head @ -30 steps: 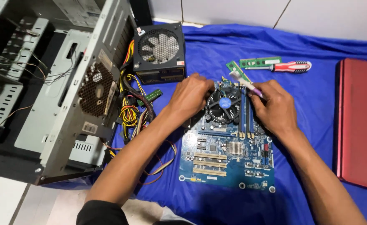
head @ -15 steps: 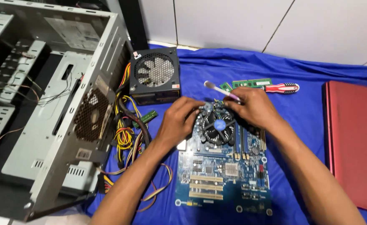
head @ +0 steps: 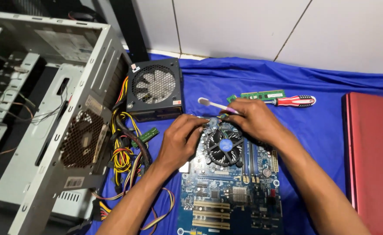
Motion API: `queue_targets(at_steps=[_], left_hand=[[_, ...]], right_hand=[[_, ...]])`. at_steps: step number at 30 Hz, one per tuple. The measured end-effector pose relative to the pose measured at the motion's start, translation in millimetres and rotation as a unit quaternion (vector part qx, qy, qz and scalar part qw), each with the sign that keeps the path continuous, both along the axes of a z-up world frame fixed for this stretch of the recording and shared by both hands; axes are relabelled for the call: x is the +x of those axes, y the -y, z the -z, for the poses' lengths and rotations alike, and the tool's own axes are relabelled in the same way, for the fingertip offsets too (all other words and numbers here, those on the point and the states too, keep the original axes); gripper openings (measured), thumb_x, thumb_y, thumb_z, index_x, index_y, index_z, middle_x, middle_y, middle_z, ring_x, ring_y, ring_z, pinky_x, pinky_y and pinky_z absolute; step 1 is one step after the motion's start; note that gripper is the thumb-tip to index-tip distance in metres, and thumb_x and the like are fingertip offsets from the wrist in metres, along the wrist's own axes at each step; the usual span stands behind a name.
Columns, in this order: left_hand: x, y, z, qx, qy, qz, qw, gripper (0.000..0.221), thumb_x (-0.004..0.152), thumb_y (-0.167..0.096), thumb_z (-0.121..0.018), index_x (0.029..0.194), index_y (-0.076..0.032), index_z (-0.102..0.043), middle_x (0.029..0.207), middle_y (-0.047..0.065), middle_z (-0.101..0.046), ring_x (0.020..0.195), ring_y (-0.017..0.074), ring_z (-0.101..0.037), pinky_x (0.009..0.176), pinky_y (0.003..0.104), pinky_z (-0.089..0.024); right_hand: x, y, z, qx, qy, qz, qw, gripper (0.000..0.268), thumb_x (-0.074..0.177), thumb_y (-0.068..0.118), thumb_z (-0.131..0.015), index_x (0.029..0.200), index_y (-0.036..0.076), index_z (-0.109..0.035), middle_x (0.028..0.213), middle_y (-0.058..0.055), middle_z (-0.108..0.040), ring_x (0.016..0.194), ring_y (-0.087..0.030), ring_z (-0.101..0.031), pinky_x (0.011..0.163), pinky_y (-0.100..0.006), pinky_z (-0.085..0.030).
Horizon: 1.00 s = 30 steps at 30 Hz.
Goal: Cleaning a computer motherboard with a brush and installing RAM modules into the memory slots.
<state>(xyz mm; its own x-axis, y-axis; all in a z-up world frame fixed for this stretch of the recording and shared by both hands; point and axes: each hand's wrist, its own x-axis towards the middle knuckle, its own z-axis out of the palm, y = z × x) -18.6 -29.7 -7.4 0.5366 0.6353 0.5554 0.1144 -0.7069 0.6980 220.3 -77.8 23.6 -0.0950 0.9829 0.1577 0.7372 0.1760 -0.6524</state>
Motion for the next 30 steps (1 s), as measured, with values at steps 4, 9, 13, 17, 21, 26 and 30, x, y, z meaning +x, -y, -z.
queue_targets(at_steps=[4, 9, 13, 17, 21, 26, 30], left_hand=[[0, 0, -1, 0.007, -0.012, -0.002, 1.0, 0.021, 0.093, -0.002, -0.068, 0.112, -0.009, -0.076, 0.096, 0.01, -0.072, 0.093, 0.0326, -0.072, 0.083, 0.041, -0.059], [-1, 0, -5, -0.011, -0.028, -0.003, 1.0, 0.025, 0.093, 0.001, -0.067, 0.116, -0.006, -0.075, 0.096, 0.014, -0.072, 0.092, 0.0343, -0.072, 0.082, 0.043, -0.059], [-1, 2, -11, -0.016, -0.034, 0.0, 0.999, 0.025, 0.093, 0.002, -0.065, 0.116, -0.004, -0.074, 0.095, 0.015, -0.072, 0.092, 0.0348, -0.072, 0.081, 0.044, -0.059], [-1, 3, -14, -0.021, -0.044, 0.0, 0.999, 0.025, 0.094, 0.003, -0.064, 0.117, -0.002, -0.073, 0.095, 0.017, -0.072, 0.091, 0.0347, -0.071, 0.082, 0.044, -0.058], [-2, 2, -12, -0.015, -0.043, 0.002, 0.999, 0.025, 0.093, 0.001, -0.066, 0.117, -0.005, -0.073, 0.095, 0.014, -0.071, 0.092, 0.0342, -0.071, 0.081, 0.043, -0.058], [-2, 2, -13, -0.017, -0.039, 0.003, 0.999, 0.024, 0.093, 0.001, -0.066, 0.116, -0.003, -0.073, 0.094, 0.015, -0.072, 0.091, 0.0345, -0.072, 0.082, 0.044, -0.058], [0, 0, -7, 0.002, -0.036, -0.001, 0.999, 0.018, 0.094, -0.001, -0.068, 0.112, -0.002, -0.072, 0.094, 0.016, -0.071, 0.092, 0.0368, -0.072, 0.08, 0.045, -0.059]], right_hand=[[2, -2, -2, 0.006, 0.009, -0.007, 1.0, 0.011, 0.087, -0.002, -0.073, 0.096, 0.005, -0.076, 0.089, -0.012, -0.077, 0.085, -0.03, -0.075, 0.078, -0.04, -0.059], [-4, -1, -9, -0.002, 0.023, -0.006, 1.0, 0.013, 0.09, -0.002, -0.069, 0.099, 0.005, -0.075, 0.091, -0.013, -0.077, 0.087, -0.03, -0.075, 0.081, -0.039, -0.061], [-4, -2, -6, -0.004, 0.015, -0.008, 1.0, 0.012, 0.091, -0.003, -0.068, 0.1, 0.003, -0.074, 0.091, -0.015, -0.076, 0.087, -0.032, -0.075, 0.081, -0.041, -0.061], [-4, -2, -5, -0.007, 0.009, -0.01, 1.0, 0.011, 0.091, -0.003, -0.068, 0.1, 0.002, -0.073, 0.092, -0.016, -0.077, 0.086, -0.033, -0.076, 0.08, -0.043, -0.062], [-6, -3, -4, 0.018, 0.039, -0.014, 0.999, 0.011, 0.09, -0.003, -0.07, 0.097, 0.004, -0.073, 0.09, -0.013, -0.077, 0.086, -0.03, -0.076, 0.083, -0.041, -0.062], [-6, -4, -2, 0.039, 0.048, -0.028, 0.998, 0.011, 0.088, -0.003, -0.073, 0.095, 0.005, -0.073, 0.089, -0.012, -0.078, 0.086, -0.03, -0.076, 0.082, -0.04, -0.062], [-6, -3, -1, 0.044, 0.07, -0.028, 0.996, 0.013, 0.086, -0.004, -0.073, 0.094, 0.006, -0.074, 0.089, -0.011, -0.078, 0.087, -0.029, -0.077, 0.082, -0.039, -0.062]])
